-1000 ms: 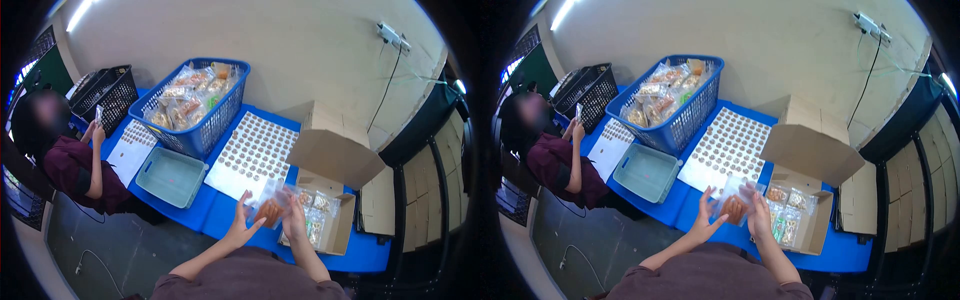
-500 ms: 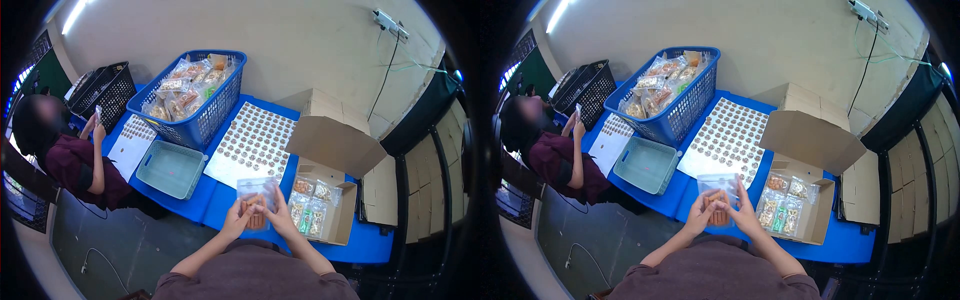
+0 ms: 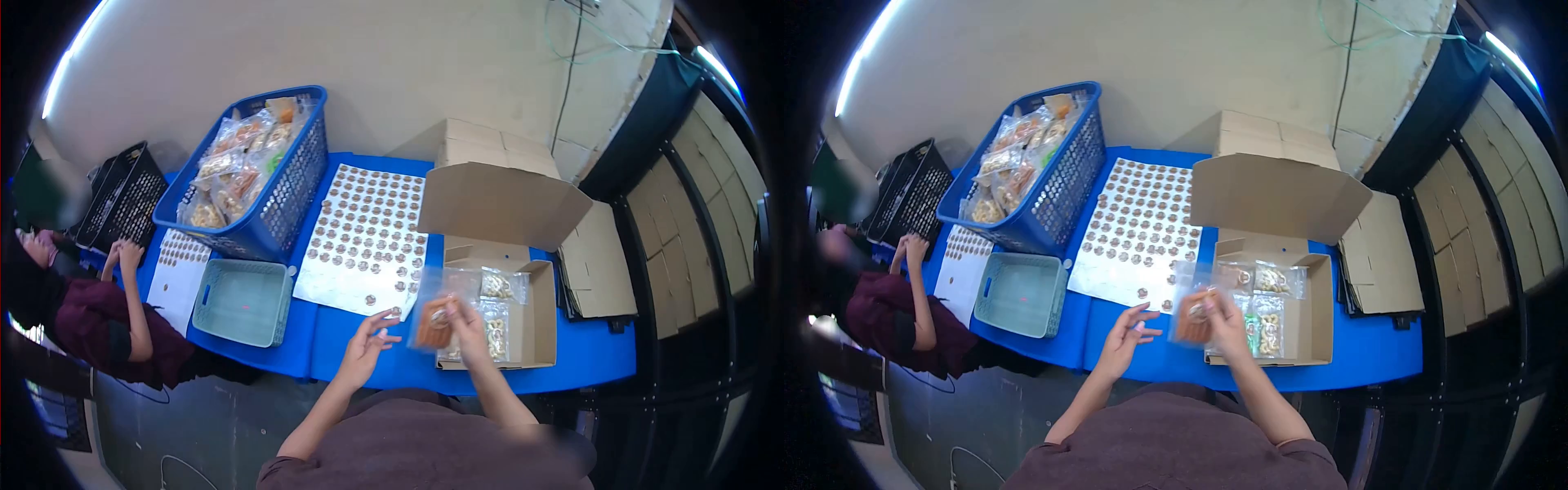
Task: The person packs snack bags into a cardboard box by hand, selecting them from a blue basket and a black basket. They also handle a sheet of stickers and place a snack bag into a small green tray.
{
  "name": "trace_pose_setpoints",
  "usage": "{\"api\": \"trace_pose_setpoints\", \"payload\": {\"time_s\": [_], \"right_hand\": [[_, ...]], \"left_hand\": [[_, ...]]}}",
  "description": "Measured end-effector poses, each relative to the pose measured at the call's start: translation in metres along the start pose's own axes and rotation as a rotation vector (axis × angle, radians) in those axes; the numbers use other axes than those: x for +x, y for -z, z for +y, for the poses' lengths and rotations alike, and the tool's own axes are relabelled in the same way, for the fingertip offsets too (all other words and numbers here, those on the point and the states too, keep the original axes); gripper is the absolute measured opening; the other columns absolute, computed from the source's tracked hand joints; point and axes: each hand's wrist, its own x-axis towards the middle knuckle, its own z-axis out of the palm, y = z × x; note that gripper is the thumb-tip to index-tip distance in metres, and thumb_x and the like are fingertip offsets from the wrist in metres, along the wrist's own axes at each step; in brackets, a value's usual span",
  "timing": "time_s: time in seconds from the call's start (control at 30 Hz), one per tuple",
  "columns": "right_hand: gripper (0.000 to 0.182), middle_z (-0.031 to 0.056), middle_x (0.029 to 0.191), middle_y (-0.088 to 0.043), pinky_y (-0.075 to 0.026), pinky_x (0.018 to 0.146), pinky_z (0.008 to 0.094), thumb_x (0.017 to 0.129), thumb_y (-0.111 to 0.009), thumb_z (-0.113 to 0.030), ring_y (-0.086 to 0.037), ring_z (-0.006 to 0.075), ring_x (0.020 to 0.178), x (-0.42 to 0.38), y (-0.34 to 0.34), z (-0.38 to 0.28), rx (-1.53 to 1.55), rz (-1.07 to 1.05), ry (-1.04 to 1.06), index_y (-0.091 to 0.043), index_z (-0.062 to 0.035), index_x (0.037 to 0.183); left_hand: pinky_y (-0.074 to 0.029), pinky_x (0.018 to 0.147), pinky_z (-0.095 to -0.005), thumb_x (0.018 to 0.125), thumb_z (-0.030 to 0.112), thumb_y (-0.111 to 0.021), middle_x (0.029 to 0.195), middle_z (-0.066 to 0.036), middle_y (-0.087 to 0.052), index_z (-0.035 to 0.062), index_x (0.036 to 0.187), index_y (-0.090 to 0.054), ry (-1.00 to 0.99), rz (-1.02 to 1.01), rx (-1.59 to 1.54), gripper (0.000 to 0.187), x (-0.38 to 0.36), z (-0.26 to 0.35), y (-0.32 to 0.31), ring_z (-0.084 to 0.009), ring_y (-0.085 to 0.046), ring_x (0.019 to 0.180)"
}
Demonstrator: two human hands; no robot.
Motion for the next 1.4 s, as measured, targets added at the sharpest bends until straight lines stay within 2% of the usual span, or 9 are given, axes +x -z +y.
{"api": "trace_pose_setpoints", "payload": {"time_s": [0.1, 0.3, 0.47, 0.63, 0.83, 1.0, 1.1, 1.23, 1.4], "right_hand": [[0.031, 0.0054, 0.101, -0.063, -0.045, 0.085, 0.0278, 0.095, -0.053, -0.025, -0.057, 0.0121, 0.096, 0.015, 0.066, 0.018, 0.095, 0.392, 0.122, -0.057, -0.0024, 0.116], [0.030, 0.0060, 0.095, -0.062, -0.047, 0.080, 0.0279, 0.096, -0.050, -0.028, -0.059, 0.0135, 0.090, 0.012, 0.177, 0.069, 0.053, 0.745, 0.126, -0.057, -0.0015, 0.107], [0.033, 0.0086, 0.088, -0.064, -0.047, 0.073, 0.0289, 0.093, -0.054, -0.029, -0.059, 0.0148, 0.082, 0.003, 0.214, 0.157, -0.363, 0.717, -0.072, -0.060, 0.0024, 0.099], [0.031, 0.0188, 0.090, -0.066, -0.049, 0.073, 0.0340, 0.089, -0.060, -0.022, -0.064, 0.0226, 0.083, 0.006, 0.203, 0.136, -0.601, 0.611, -0.193, -0.060, 0.0062, 0.103], [0.033, 0.0155, 0.091, -0.067, -0.050, 0.075, 0.0329, 0.085, -0.062, -0.010, -0.064, 0.0206, 0.087, 0.006, 0.243, 0.112, -0.699, 0.721, -0.026, -0.055, 0.0041, 0.114], [0.056, 0.0226, 0.102, -0.062, -0.051, 0.077, 0.0337, 0.080, -0.069, -0.017, -0.064, 0.0262, 0.091, -0.004, 0.253, 0.106, -0.884, 0.452, -0.358, -0.046, 0.0021, 0.127], [0.066, 0.0221, 0.097, -0.061, -0.050, 0.076, 0.0351, 0.078, -0.071, -0.018, -0.062, 0.0274, 0.087, -0.009, 0.255, 0.133, -1.203, 0.604, -0.088, -0.040, 0.0006, 0.133], [0.076, 0.0252, 0.111, -0.058, -0.047, 0.085, 0.0394, 0.074, -0.075, -0.024, -0.059, 0.0325, 0.099, -0.012, 0.246, 0.123, -0.841, 0.505, -0.408, -0.037, -0.0001, 0.135], [0.074, 0.0279, 0.115, -0.056, -0.044, 0.091, 0.0445, 0.075, -0.072, -0.035, -0.055, 0.0406, 0.107, -0.014, 0.244, 0.128, -0.945, 0.414, -0.350, -0.040, -0.0001, 0.133]], "left_hand": [[-0.048, 0.085, -0.0319, 0.099, 0.020, -0.039, 0.121, -0.016, -0.056, 0.0057, 0.132, -0.042, 0.002, 0.027, -0.025, 0.036, 0.012, -0.006, 0.006, -0.0217, -0.062, 0.098], [-0.047, 0.086, -0.0331, 0.096, 0.014, -0.037, 0.117, -0.016, -0.058, 0.0035, 0.130, -0.042, -0.021, 0.005, 0.004, 0.036, 0.036, -0.004, 0.010, -0.0220, -0.062, 0.098], [-0.046, 0.088, -0.0320, 0.095, 0.006, -0.034, 0.118, -0.014, -0.058, 0.0041, 0.128, -0.045, 0.010, -0.049, -0.066, 0.034, 0.048, 0.002, -0.002, -0.0212, -0.061, 0.099], [-0.046, 0.089, -0.0325, 0.096, 0.007, -0.036, 0.115, -0.015, -0.059, 0.0029, 0.127, -0.045, 0.026, -0.088, -0.012, 0.033, 0.048, 0.006, -0.003, -0.0217, -0.061, 0.098], [-0.046, 0.085, -0.0317, 0.096, 0.010, -0.038, 0.112, -0.014, -0.061, 0.0031, 0.125, -0.047, 0.026, -0.051, -0.001, 0.031, 0.042, -0.001, 0.008, -0.0195, -0.062, 0.094], [-0.046, 0.084, -0.0306, 0.097, 0.011, -0.038, 0.111, -0.013, -0.061, 0.0032, 0.124, -0.049, 0.049, -0.046, 0.009, 0.030, 0.038, -0.004, 0.010, -0.0188, -0.062, 0.093], [-0.046, 0.084, -0.0308, 0.096, 0.011, -0.039, 0.110, -0.013, -0.061, 0.0031, 0.123, -0.050, 0.029, -0.052, -0.001, 0.030, 0.037, -0.002, 0.011, -0.0183, -0.062, 0.093], [-0.046, 0.085, -0.0310, 0.096, 0.011, -0.039, 0.110, -0.013, -0.061, 0.0026, 0.122, -0.051, 0.027, -0.045, 0.001, 0.030, 0.038, -0.002, 0.014, -0.0180, -0.062, 0.092], [-0.045, 0.085, -0.0306, 0.097, 0.012, -0.038, 0.110, -0.012, -0.061, 0.0019, 0.121, -0.052, 0.042, -0.024, -0.005, 0.030, 0.037, -0.007, 0.017, -0.0174, -0.061, 0.093]]}}
